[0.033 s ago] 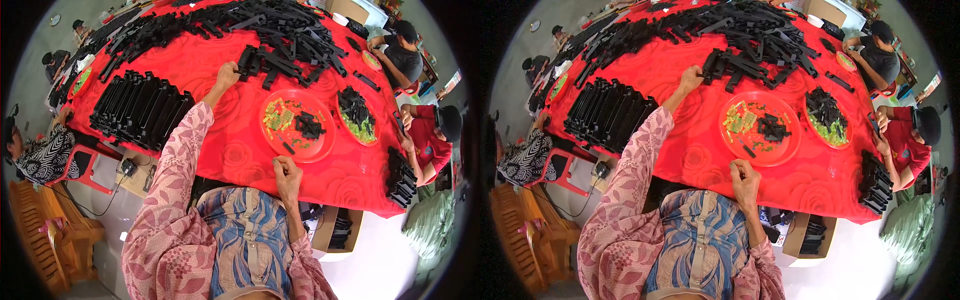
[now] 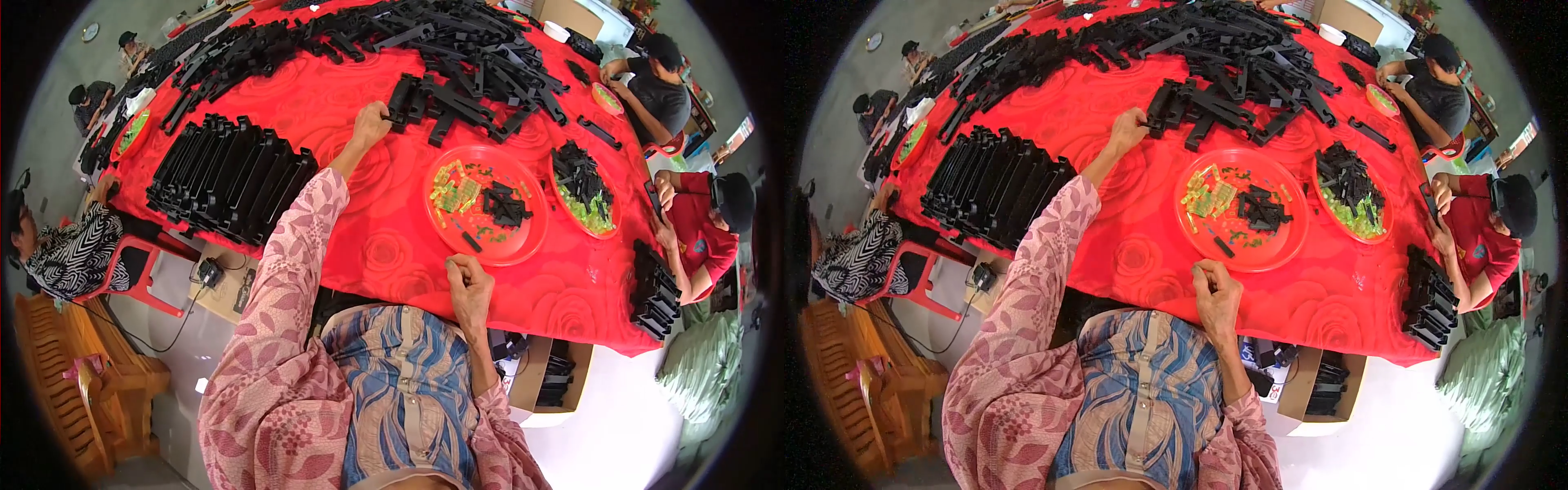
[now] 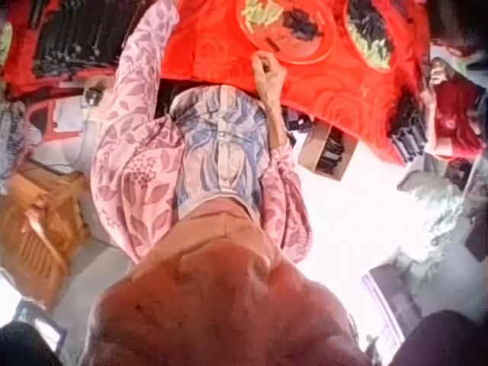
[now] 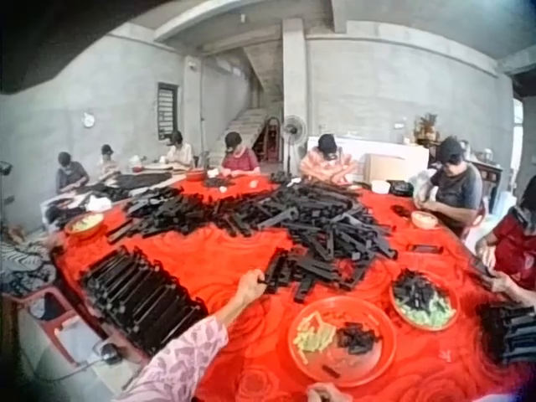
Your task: The person assembles a plastic housing by hand, attaching small metal clips, yellow plastic tabs, and plastic plates to it.
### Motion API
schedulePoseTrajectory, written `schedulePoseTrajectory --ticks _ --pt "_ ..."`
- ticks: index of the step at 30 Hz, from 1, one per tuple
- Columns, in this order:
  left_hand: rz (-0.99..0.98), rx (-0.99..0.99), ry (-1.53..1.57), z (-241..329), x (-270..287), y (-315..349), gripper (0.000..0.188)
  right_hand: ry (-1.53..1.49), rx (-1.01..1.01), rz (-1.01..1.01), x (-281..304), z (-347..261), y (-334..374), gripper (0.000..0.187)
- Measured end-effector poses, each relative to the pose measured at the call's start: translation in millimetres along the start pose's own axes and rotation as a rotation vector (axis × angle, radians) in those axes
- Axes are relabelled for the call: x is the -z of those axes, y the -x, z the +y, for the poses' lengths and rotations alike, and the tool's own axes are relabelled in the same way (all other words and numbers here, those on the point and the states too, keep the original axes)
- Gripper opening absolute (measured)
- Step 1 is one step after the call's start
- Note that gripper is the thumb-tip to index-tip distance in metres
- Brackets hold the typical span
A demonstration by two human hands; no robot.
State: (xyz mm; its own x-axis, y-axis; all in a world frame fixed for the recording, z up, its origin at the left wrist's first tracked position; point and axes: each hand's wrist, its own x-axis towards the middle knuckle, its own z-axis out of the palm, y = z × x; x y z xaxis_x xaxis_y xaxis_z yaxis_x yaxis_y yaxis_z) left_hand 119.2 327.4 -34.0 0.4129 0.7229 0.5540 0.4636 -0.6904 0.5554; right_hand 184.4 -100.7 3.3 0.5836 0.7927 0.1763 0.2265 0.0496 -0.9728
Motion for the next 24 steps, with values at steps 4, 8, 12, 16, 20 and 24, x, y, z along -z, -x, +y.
schedulePoseTrajectory --ticks 4,8,12,16,20,24 --pt "-0.033 0.089 0.107 20.5 15.6 20.5 0.025 0.027 -0.006 -0.004 0.6 -7.0 -1.0 0.008" --pt "0.038 0.107 0.14 56.3 38.4 49.1 0.023 -0.003 -0.033 -0.027 0.1 -4.7 -0.7 0.007" --pt "0.09 0.046 0.207 90.8 59.9 95.6 0.022 -0.027 -0.013 0.013 -2.1 -0.8 -0.3 0.007" --pt "-0.03 0.179 0.464 123.8 86.3 162.7 0.022 -0.004 -0.019 -0.009 0.5 -2.3 0.0 0.008" --pt "-0.194 0.198 0.324 170.4 143.5 217.7 0.022 0.0 -0.056 -0.021 1.0 1.2 -1.0 0.008" --pt "-0.252 0.235 0.421 177.5 161.5 261.9 0.021 0.023 -0.054 -0.006 -0.2 5.5 -2.6 0.008"
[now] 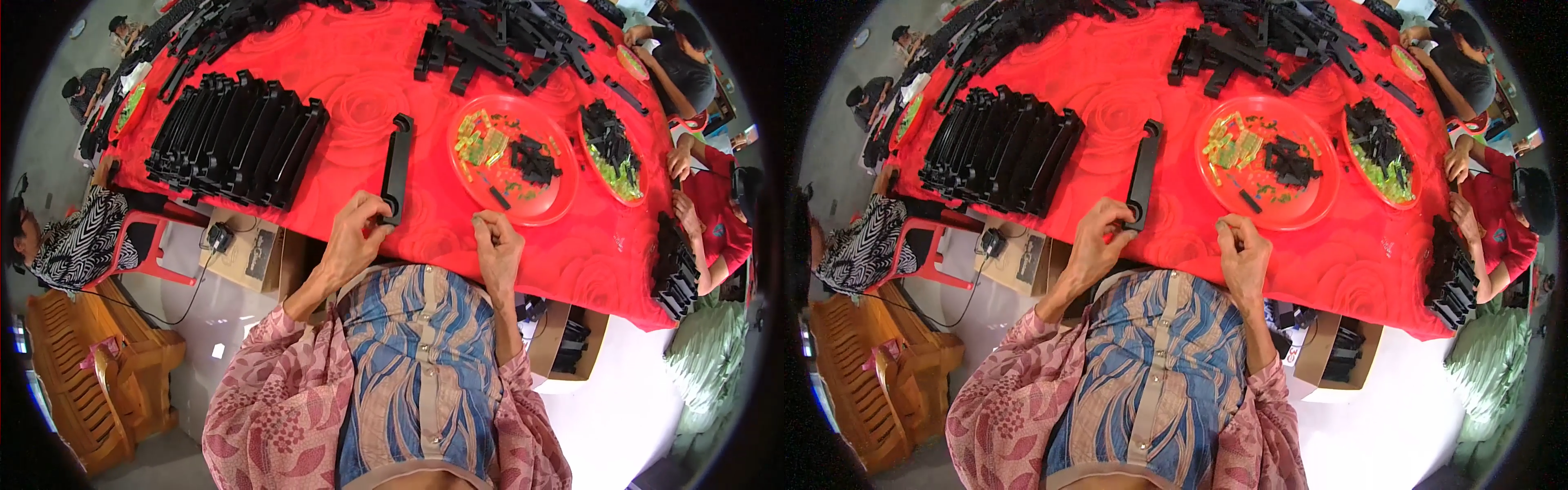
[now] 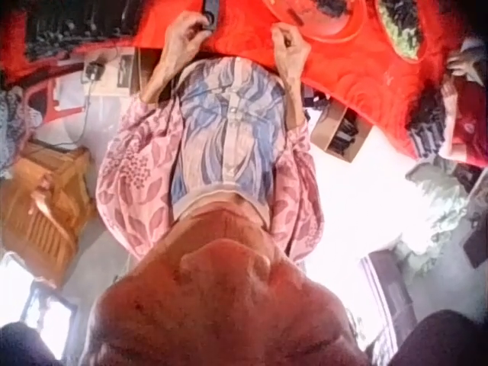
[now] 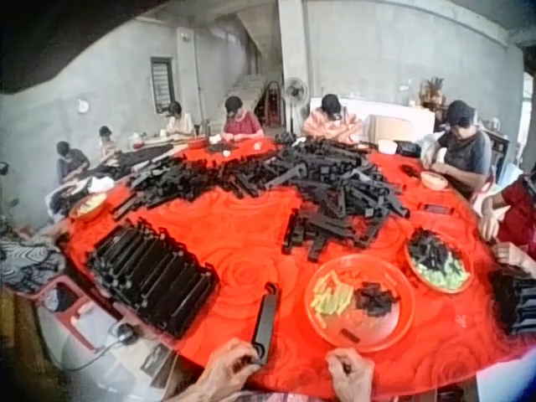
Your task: The person assembles a plastic housing by hand, attaching small metal clips, yellow plastic tabs, and plastic plates to it.
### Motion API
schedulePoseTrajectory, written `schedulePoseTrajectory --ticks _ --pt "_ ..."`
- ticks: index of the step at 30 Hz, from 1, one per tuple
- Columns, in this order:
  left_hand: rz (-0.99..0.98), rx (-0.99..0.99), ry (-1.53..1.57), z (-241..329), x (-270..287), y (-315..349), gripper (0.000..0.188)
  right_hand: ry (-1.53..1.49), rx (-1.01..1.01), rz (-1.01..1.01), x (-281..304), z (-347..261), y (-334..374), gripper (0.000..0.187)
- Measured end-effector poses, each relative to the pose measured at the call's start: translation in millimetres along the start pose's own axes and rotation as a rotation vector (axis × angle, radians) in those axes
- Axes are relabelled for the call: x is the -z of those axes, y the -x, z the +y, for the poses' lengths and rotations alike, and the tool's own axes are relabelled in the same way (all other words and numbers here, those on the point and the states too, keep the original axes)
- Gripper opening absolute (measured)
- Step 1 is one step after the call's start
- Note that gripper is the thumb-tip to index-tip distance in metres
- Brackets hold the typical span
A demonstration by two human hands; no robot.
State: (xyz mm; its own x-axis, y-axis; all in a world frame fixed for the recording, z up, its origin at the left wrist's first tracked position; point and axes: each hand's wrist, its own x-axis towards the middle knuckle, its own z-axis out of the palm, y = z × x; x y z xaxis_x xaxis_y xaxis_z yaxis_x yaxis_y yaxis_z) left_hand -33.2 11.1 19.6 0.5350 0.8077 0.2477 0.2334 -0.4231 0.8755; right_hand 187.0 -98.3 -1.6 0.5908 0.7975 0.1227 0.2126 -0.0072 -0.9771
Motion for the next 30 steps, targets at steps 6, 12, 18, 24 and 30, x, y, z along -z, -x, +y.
schedulePoseTrajectory --ticks 6,12,18,24,30 --pt "-0.066 -0.127 -0.249 21.4 -4.8 31.1 0.021 0.053 0.017 0.005 -0.4 -3.4 -0.9 0.007" --pt "-0.076 -0.252 -0.245 16.8 -22.2 36.2 0.028 0.074 0.002 -0.001 -3.6 -8.7 -0.8 0.008" --pt "-0.165 -0.282 -0.073 21.6 -40.7 28.6 0.031 0.069 0.012 0.021 -2.1 -3.5 0.4 0.008" --pt "-0.176 -0.26 0.022 26.1 -48.1 22.5 0.035 0.001 0.006 0.023 -4.7 -3.3 0.4 0.006" --pt "-0.021 -0.387 -0.234 20.0 -22.4 1.2 0.038 0.043 0.011 0.013 -0.2 -4.5 -1.9 0.006"
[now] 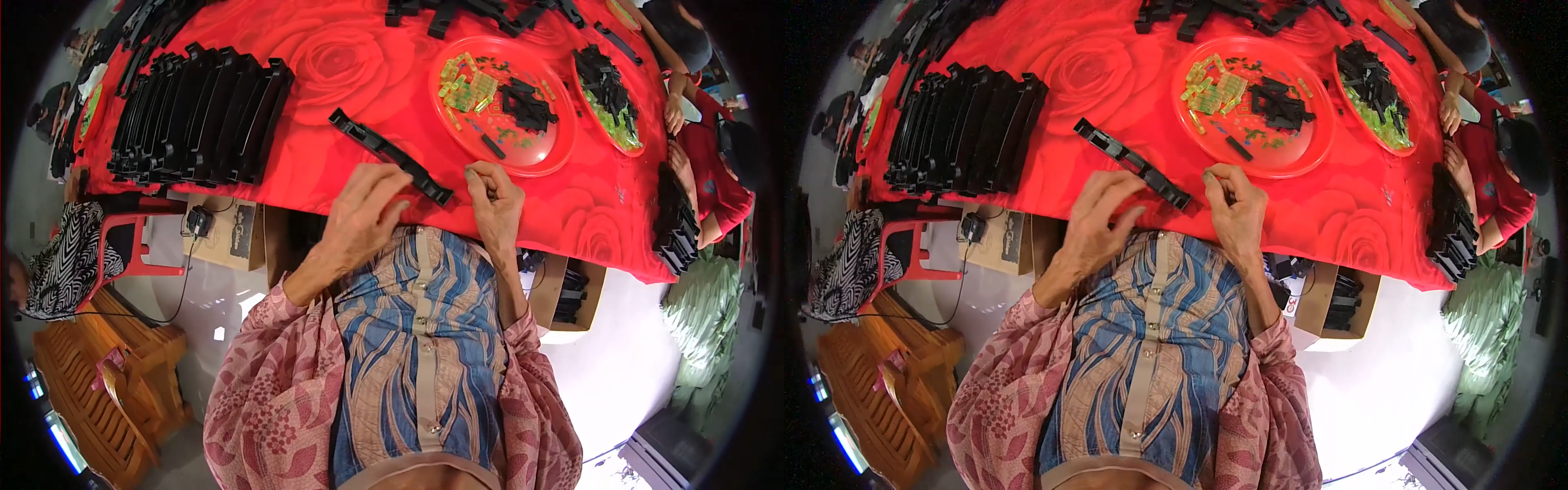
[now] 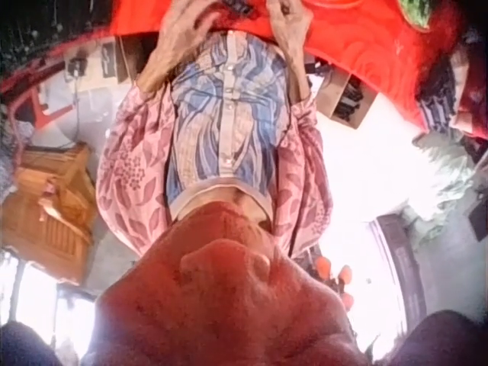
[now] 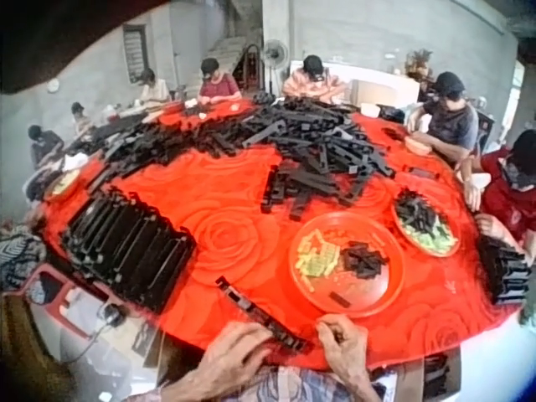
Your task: The person assembles a plastic housing by hand, attaching small metal clips, yellow plastic tabs, and plastic plates to it.
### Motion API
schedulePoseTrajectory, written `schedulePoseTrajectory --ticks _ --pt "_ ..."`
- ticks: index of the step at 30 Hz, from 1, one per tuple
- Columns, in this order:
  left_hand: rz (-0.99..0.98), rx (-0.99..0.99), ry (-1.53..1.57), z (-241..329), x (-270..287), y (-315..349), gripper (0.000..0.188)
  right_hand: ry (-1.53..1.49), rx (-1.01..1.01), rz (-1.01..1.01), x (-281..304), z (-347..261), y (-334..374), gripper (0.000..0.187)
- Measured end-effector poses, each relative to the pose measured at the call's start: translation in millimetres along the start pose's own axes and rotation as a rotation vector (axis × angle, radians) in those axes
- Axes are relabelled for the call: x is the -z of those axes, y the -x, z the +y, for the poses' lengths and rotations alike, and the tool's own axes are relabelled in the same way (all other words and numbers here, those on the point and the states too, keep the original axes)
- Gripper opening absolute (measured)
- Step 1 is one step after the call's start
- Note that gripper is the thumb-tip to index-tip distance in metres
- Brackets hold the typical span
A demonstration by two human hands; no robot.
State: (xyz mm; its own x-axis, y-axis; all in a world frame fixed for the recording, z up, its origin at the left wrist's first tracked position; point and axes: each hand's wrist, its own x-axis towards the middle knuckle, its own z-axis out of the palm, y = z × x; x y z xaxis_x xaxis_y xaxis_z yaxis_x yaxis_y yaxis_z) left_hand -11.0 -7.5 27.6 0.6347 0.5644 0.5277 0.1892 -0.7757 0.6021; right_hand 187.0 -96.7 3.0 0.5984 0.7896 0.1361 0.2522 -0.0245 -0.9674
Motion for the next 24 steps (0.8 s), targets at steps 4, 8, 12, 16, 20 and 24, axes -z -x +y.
schedulePoseTrajectory --ticks 4,8,12,16,20,24 --pt "-0.039 0.031 -0.149 -9.8 18.8 -10.7 0.051 -0.082 -0.049 0.006 2.6 -6.4 -0.7 0.007" --pt "-0.04 0.047 -0.22 -16.0 29.4 -13.7 0.055 0.142 0.195 0.031 13.0 -20.8 -21.9 0.007" --pt "-0.026 0.076 -0.227 -22.0 27.3 -12.0 0.056 0.264 0.34 -0.059 12.4 -28.0 -56.4 0.008" --pt "-0.004 0.102 -0.193 -25.6 25.5 -4.7 0.053 0.478 0.352 -0.221 5.9 -24.1 -84.4 0.013" --pt "0.028 0.174 -0.193 -28.8 28.5 1.0 0.049 0.512 0.325 -0.34 0.3 -7.0 -111.7 0.019" --pt "0.087 0.2 -0.175 -35.2 32.4 11.9 0.043 0.531 0.276 -0.435 -2.0 -23.8 -121.3 0.024"
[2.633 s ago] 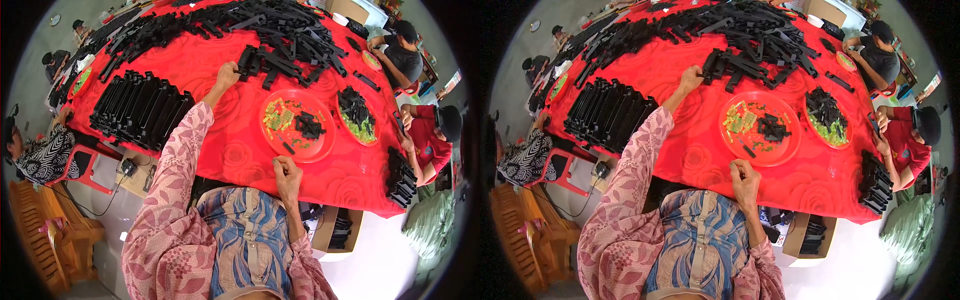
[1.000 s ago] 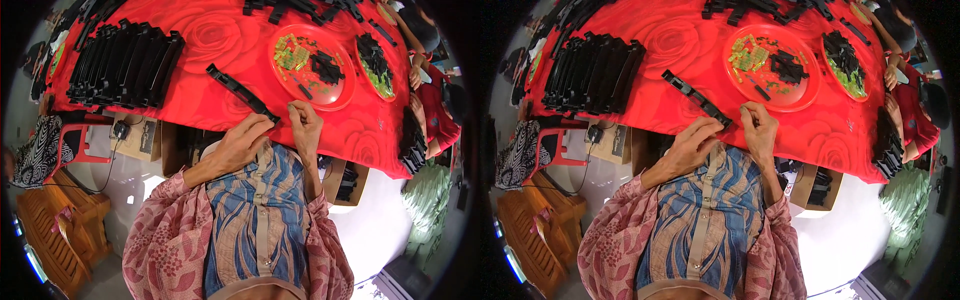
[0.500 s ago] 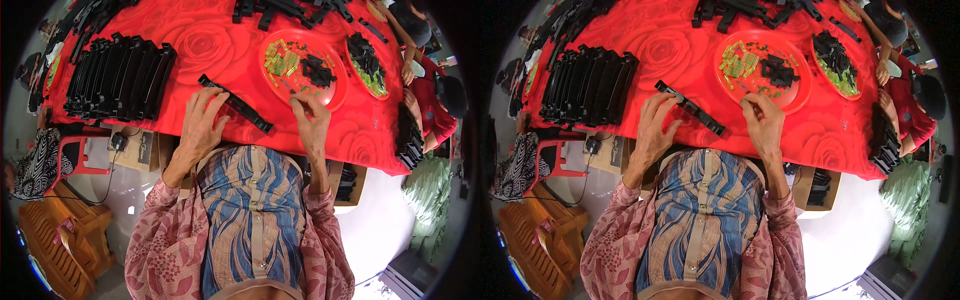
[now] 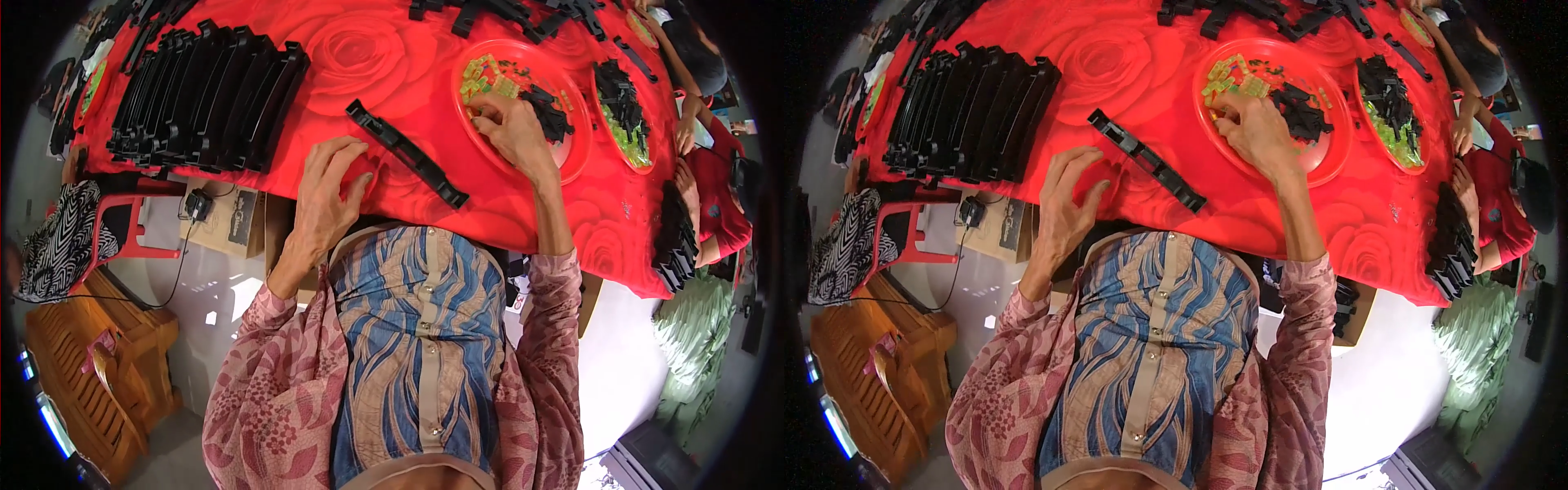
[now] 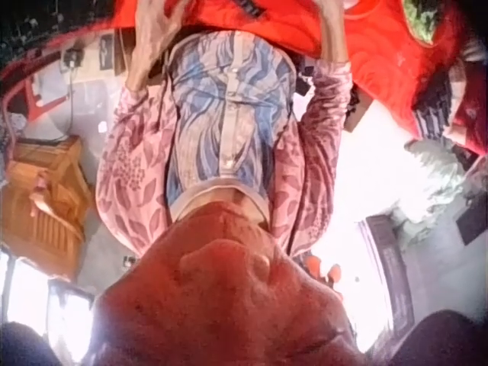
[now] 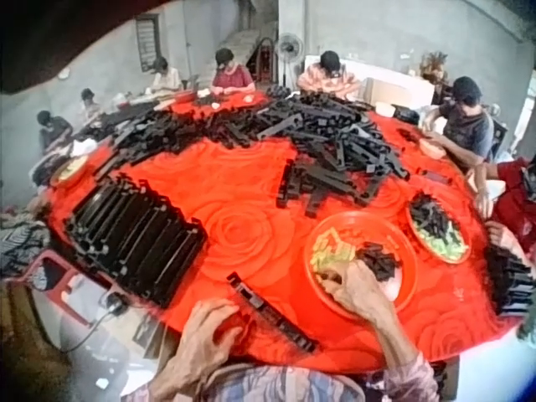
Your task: The person assembles a plastic housing by hand, attaching small metal clips, yellow plastic tabs, and plastic plates to it.
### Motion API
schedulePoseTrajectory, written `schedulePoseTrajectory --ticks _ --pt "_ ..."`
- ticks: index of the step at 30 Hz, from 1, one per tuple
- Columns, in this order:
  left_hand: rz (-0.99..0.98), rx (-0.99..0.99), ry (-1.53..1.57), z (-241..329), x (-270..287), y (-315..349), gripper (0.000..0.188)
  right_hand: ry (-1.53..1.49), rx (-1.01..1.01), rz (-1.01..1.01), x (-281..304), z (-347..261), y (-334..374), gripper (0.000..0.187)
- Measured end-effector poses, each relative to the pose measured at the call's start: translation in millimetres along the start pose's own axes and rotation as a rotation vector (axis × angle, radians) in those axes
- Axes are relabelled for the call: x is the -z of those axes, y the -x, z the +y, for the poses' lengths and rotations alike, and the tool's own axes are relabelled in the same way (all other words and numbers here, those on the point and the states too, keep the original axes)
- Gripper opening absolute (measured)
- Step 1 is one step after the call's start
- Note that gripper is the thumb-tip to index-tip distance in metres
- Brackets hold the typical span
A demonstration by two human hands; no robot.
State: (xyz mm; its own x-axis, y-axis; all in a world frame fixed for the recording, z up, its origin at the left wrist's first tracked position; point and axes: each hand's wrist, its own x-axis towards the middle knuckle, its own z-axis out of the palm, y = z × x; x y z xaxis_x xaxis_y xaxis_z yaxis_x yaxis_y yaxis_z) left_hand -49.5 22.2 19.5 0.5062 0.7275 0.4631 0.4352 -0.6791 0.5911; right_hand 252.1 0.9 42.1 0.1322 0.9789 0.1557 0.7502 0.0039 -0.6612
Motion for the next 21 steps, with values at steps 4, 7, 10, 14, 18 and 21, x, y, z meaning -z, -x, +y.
schedulePoseTrajectory --ticks 4,7,10,14,18,21 --pt "0.008 0.002 0.002 -3.4 0.6 -0.3 0.044 0.086 -0.003 -0.115 3.3 -9.4 -8.2 0.027" --pt "0.0 -0.052 -0.004 -0.2 -0.1 -8.0 0.047 0.12 -0.051 -0.178 5.3 -13.0 -10.8 0.023" --pt "-0.07 -0.147 -0.046 10.2 2.3 -23.4 0.052 0.154 0.041 -0.179 4.0 -7.8 -11.3 0.025" --pt "-0.29 -0.26 -0.108 17.0 -1.5 -41.6 0.06 0.255 0.036 -0.22 7.8 -7.4 -10.3 0.018" --pt "-0.41 -0.411 -0.22 12.8 -6.6 -54.9 0.063 0.313 0.058 -0.145 7.2 -11.2 -1.9 0.015" --pt "-0.462 -0.506 -0.263 3.0 -14.5 -62.3 0.054 0.349 -0.001 -0.099 3.3 -14.8 2.0 0.014"
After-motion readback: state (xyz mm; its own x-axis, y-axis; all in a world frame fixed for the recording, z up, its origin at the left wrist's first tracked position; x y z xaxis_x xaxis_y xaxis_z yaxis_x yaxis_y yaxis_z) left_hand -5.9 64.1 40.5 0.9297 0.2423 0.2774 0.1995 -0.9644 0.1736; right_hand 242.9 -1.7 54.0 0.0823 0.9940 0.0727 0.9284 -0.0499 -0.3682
